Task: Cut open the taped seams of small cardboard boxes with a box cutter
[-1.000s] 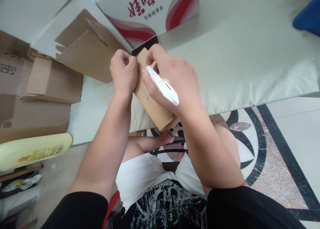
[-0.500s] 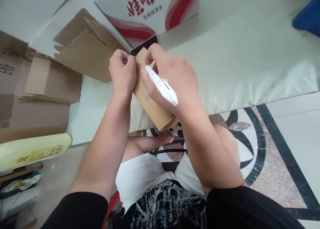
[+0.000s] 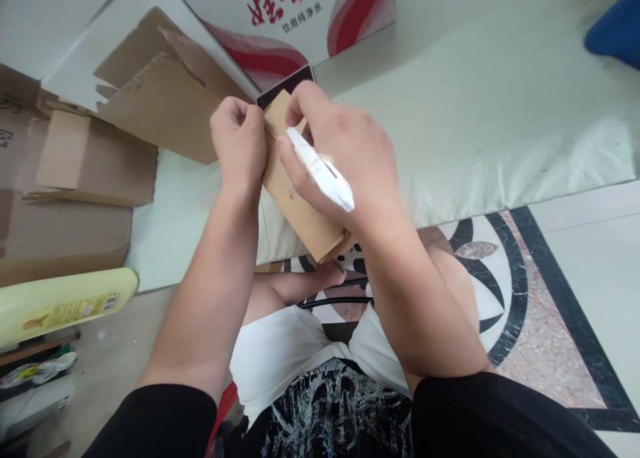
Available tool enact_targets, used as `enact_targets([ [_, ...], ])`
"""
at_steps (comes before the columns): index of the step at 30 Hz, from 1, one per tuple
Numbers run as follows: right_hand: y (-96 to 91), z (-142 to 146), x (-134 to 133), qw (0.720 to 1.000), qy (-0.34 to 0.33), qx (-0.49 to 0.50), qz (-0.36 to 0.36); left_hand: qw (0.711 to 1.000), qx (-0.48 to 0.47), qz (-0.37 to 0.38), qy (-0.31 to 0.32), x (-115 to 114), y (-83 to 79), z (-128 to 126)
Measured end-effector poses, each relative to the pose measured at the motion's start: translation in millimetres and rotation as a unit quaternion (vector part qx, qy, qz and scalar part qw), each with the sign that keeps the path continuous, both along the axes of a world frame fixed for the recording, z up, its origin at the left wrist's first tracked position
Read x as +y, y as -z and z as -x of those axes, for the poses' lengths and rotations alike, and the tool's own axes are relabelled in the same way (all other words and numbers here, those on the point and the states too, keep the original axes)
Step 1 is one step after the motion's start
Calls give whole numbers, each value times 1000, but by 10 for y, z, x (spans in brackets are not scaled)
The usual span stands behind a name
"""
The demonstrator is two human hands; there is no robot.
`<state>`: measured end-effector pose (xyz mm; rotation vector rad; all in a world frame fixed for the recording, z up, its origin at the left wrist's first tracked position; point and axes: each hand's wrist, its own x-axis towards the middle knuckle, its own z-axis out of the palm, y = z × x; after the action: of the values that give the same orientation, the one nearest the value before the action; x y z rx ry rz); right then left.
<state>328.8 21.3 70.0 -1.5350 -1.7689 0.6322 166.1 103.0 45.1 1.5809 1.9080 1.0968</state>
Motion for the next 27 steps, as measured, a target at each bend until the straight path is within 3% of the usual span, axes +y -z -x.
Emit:
enact_targets([
  [27, -10, 26, -9, 1000, 13, -11, -4, 1000, 18, -16, -8, -12, -20, -20],
])
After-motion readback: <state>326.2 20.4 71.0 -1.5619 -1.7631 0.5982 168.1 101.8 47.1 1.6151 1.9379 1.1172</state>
